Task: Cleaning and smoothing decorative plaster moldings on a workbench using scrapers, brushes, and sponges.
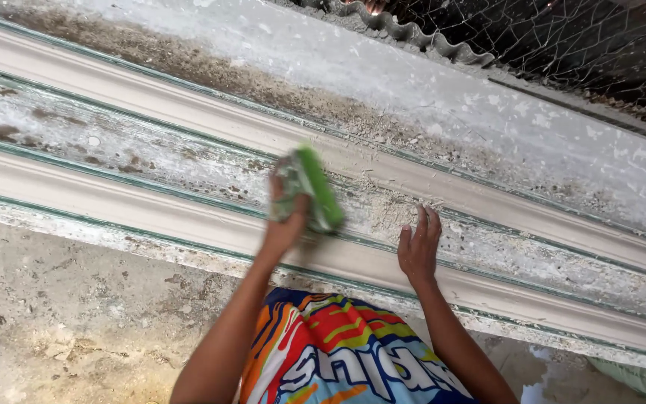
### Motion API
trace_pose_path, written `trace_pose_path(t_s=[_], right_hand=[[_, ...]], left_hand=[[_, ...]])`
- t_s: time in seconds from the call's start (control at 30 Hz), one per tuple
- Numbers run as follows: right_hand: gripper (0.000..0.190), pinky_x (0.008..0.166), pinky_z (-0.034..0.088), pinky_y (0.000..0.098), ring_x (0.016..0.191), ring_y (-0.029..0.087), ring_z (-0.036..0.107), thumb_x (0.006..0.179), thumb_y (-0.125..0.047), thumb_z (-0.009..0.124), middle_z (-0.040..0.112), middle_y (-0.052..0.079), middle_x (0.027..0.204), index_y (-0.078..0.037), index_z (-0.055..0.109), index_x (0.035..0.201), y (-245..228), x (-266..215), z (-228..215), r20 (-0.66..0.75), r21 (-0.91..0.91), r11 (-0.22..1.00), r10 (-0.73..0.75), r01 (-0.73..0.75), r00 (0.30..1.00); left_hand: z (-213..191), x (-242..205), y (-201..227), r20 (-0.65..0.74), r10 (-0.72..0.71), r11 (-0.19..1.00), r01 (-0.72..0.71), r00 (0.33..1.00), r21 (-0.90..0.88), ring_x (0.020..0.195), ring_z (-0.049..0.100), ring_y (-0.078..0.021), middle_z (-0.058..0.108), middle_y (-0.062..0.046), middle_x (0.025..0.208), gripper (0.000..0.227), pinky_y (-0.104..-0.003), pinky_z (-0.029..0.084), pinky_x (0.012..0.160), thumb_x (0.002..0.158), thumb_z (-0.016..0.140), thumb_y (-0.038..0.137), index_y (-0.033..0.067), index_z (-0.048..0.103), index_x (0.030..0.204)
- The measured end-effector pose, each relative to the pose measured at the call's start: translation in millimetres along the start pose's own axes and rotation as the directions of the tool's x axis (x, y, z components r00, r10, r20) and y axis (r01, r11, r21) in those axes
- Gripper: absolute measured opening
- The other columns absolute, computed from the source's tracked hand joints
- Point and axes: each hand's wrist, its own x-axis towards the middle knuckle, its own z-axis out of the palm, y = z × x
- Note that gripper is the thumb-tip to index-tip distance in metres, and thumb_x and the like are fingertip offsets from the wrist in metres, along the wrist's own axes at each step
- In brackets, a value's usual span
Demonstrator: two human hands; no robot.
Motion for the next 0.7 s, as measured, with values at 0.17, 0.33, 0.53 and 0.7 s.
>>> trace_pose_path(t_s=[0.17,0.33,0.53,0.7], right_hand=[[0.054,0.118,0.029,0.0579,0.141,0.046,0.036,0.101,-0.018,0.055,0.041,0.026,0.15,0.003,0.043,0.149,-12.2,2.9,-3.2,-0.063,-0.092,0.993,-0.085,0.079,0.994],[0.045,0.107,0.043,0.0484,0.123,0.038,0.053,0.098,-0.018,0.059,0.052,0.02,0.134,-0.004,0.051,0.139,-72.7,18.3,26.1,0.175,0.102,0.995,-0.015,-0.003,0.984],[0.039,0.101,0.048,0.0425,0.117,0.033,0.057,0.099,-0.02,0.065,0.06,0.015,0.124,-0.001,0.062,0.133,-163.8,47.5,71.6,0.288,0.251,0.873,-0.479,0.418,0.829],[0.036,0.088,0.054,0.0412,0.105,0.029,0.058,0.094,-0.021,0.069,0.06,0.009,0.112,-0.003,0.066,0.125,-171.0,56.0,84.4,0.432,0.159,0.879,-0.471,0.449,0.769]], left_hand=[[-83.2,1.5,85.2,-0.362,0.042,0.998,-0.023,0.931,0.057,0.095,0.063,-0.0288,0.047,-0.028,0.139,0.071,-0.037,0.062,0.07,0.099,0.047,0.018,0.012,0.01,0.158],[-131.1,-3.8,3.7,-0.518,0.313,0.946,-0.213,0.796,0.245,0.144,0.043,-0.0437,0.024,-0.033,0.163,0.069,-0.056,0.04,0.122,0.11,0.046,0.013,0.0065,0.009,0.167],[-110.8,-7.7,3.7,-0.54,0.263,0.962,-0.174,0.799,0.211,0.144,0.041,-0.0412,0.032,-0.031,0.16,0.064,-0.051,0.037,0.122,0.107,0.042,0.016,0.0026,0.015,0.163],[-111.8,-9.7,5.9,-0.492,0.349,0.934,-0.255,0.798,0.249,0.144,0.044,-0.0326,0.041,-0.026,0.157,0.061,-0.04,0.034,0.123,0.11,0.045,0.015,0.0004,0.02,0.163]])
